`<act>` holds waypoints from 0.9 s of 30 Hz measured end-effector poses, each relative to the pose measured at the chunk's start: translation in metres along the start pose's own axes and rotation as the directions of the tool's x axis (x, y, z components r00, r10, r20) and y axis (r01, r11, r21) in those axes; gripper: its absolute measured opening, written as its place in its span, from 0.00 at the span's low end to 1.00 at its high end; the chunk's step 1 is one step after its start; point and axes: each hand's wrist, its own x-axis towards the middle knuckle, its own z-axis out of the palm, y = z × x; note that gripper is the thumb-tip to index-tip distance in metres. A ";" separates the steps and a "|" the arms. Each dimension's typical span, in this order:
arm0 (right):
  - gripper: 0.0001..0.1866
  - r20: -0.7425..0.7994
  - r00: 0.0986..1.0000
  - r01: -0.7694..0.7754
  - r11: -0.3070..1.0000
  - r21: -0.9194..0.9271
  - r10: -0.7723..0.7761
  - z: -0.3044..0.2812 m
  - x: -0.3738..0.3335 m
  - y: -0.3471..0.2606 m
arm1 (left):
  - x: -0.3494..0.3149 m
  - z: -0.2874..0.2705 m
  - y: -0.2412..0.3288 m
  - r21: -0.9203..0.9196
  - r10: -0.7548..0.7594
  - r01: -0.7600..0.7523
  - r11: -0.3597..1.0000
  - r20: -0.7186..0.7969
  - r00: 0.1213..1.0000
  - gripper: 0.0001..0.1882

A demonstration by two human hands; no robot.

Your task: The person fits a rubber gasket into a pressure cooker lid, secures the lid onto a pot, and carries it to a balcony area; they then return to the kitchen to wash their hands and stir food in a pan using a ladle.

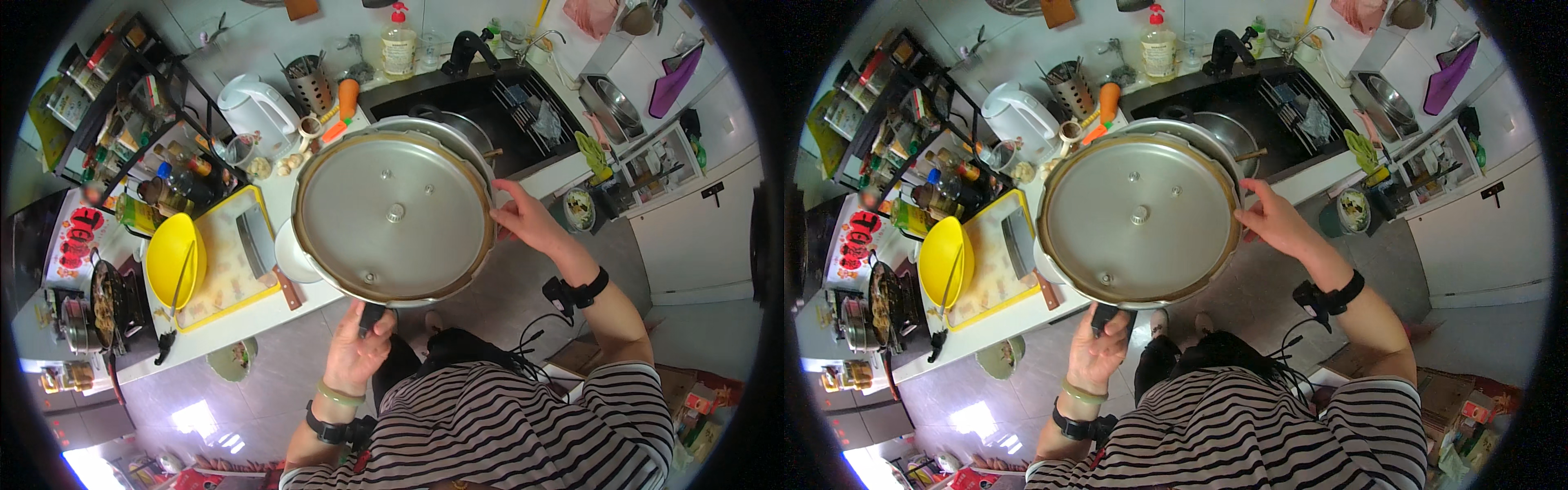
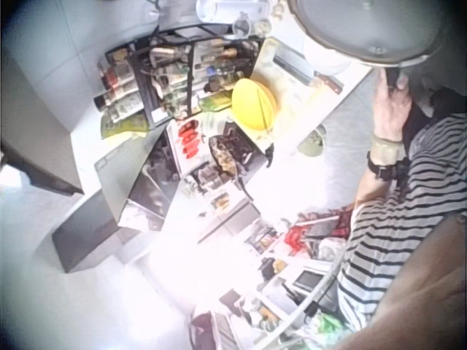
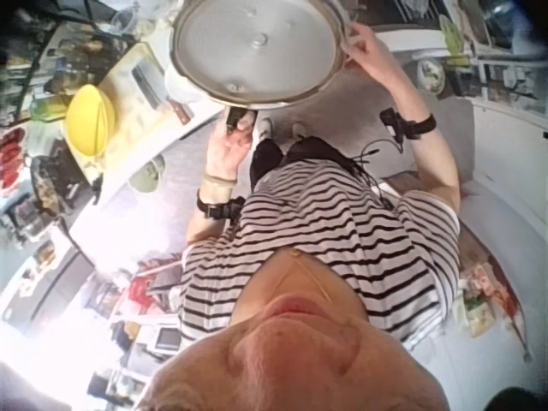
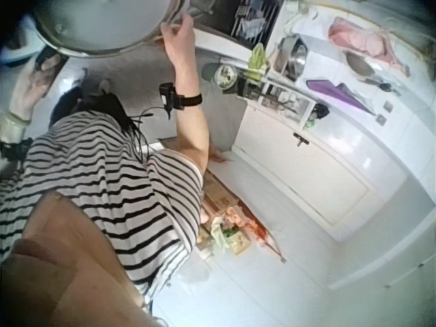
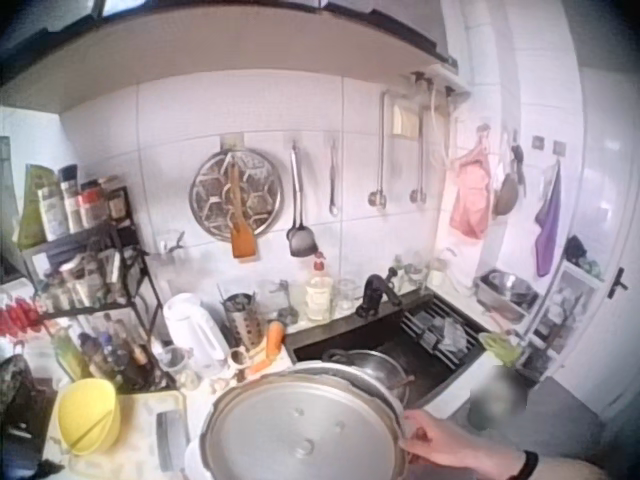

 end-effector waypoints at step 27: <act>0.23 -0.043 0.949 0.263 0.707 0.656 -0.313 -0.026 0.003 -0.073 | 0.015 0.117 0.041 0.977 0.397 -0.126 0.170 0.050 0.917 0.32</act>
